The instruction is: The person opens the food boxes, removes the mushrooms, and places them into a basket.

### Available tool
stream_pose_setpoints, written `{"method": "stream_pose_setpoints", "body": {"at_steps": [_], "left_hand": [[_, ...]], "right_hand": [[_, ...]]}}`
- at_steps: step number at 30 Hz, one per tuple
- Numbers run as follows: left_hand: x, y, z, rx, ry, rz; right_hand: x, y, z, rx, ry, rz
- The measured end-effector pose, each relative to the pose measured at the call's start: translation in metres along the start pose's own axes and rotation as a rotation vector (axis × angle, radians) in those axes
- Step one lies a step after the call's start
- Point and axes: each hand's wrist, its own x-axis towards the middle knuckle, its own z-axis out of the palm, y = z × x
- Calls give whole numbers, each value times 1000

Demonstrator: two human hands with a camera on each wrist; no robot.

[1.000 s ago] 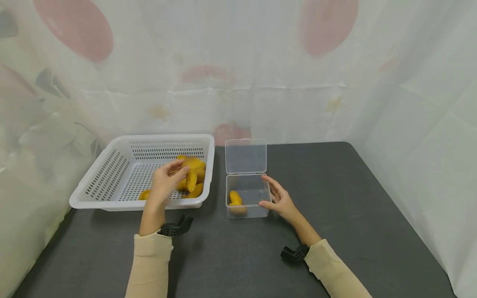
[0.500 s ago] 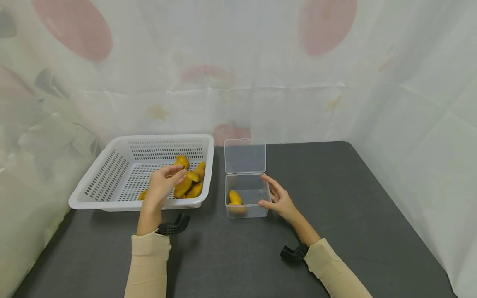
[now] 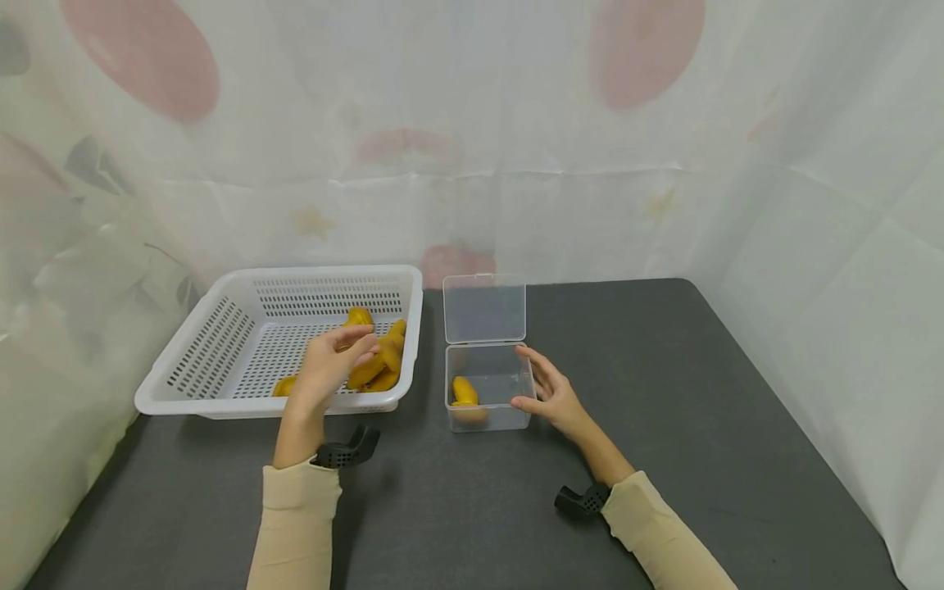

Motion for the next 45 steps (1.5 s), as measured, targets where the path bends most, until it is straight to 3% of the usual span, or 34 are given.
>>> {"method": "stream_pose_setpoints", "body": {"at_steps": [8, 16, 24, 30, 35, 45], "left_hand": [[-5, 9, 8, -23, -37, 40], [-6, 13, 25, -14, -92, 103], [-11, 19, 46, -57, -195, 157], [-13, 20, 72, -88, -289, 169], [-10, 23, 94, -70, -372, 129], [0, 29, 126, -30, -394, 49]], "right_hand": [[0, 0, 0, -2, 4, 1], [1, 1, 0, -4, -1, 3], [2, 3, 0, 20, -5, -5], [1, 4, 0, 32, -7, -19], [1, 4, 0, 43, -4, -47], [1, 4, -1, 27, -12, -51]]}}
